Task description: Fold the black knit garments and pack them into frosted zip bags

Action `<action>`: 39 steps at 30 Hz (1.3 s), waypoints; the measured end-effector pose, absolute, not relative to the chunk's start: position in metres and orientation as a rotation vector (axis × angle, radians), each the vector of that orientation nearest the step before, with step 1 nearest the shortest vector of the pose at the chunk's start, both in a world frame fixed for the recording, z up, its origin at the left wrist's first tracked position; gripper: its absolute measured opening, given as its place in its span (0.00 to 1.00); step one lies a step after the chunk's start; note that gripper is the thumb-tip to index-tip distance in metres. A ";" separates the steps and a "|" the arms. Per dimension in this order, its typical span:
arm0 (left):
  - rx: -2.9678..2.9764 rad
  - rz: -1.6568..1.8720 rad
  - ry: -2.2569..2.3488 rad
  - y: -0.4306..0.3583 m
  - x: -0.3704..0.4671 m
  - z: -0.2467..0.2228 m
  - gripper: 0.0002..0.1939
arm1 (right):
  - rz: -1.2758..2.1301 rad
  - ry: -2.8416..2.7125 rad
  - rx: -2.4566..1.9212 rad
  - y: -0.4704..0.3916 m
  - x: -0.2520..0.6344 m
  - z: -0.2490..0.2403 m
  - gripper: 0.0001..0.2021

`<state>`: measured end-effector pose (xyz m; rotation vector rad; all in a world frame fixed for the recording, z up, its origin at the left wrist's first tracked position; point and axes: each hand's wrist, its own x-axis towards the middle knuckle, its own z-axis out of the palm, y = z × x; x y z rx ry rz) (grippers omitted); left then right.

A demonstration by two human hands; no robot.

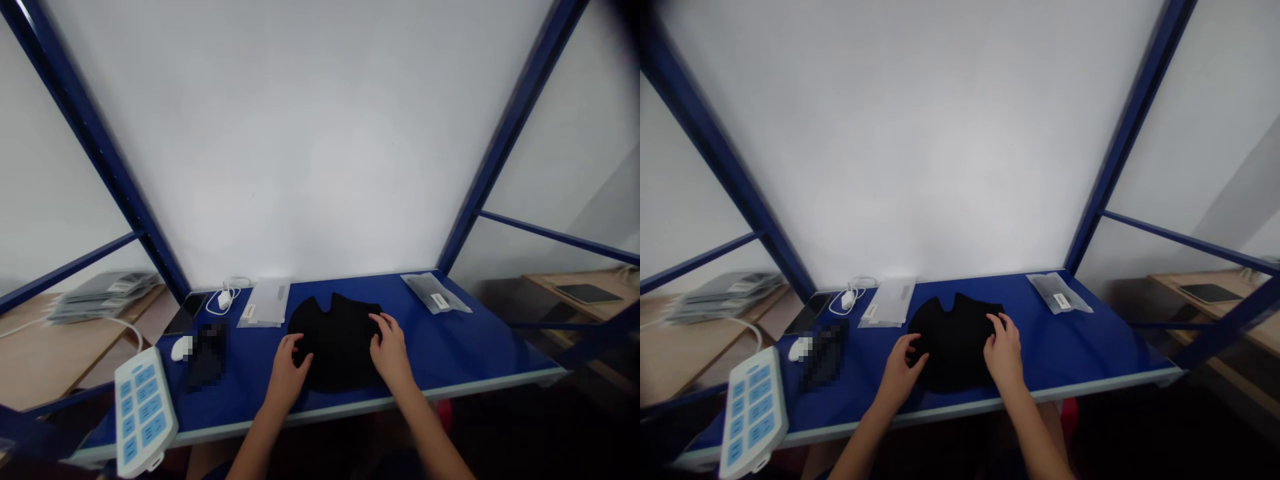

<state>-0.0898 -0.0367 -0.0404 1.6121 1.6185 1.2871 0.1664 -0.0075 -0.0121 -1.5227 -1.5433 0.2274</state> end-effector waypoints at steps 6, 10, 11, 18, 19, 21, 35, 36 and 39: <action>1.741 0.945 2.050 -0.034 -0.086 -0.035 0.21 | 0.299 -1.898 -1.414 -0.041 0.106 0.002 0.21; 1.694 0.998 1.906 -0.028 -0.087 -0.023 0.15 | 0.581 -1.740 -1.336 -0.032 0.100 0.006 0.09; 1.663 1.079 1.832 -0.028 -0.089 -0.020 0.14 | 0.609 -1.624 -1.308 -0.028 0.107 0.008 0.11; 1.499 1.442 1.651 -0.044 -0.120 -0.027 0.13 | 0.661 -1.032 -1.430 -0.015 0.212 -0.016 0.16; 1.528 1.420 1.694 -0.046 -0.126 -0.032 0.13 | 0.684 -1.076 -1.522 -0.016 0.228 -0.027 0.16; 1.619 1.353 1.770 -0.048 -0.136 -0.039 0.13 | 0.592 -1.190 -1.710 -0.017 0.254 -0.048 0.17; 2.102 0.524 1.694 0.041 -0.116 -0.005 0.18 | 0.529 -2.086 -1.776 0.082 0.252 -0.005 0.15; 2.095 0.513 1.677 0.044 -0.116 -0.007 0.17 | 0.548 -2.099 -1.768 0.086 0.255 -0.004 0.13; 2.079 0.529 1.632 0.045 -0.112 -0.009 0.20 | 0.643 -2.156 -1.722 0.094 0.263 0.002 0.12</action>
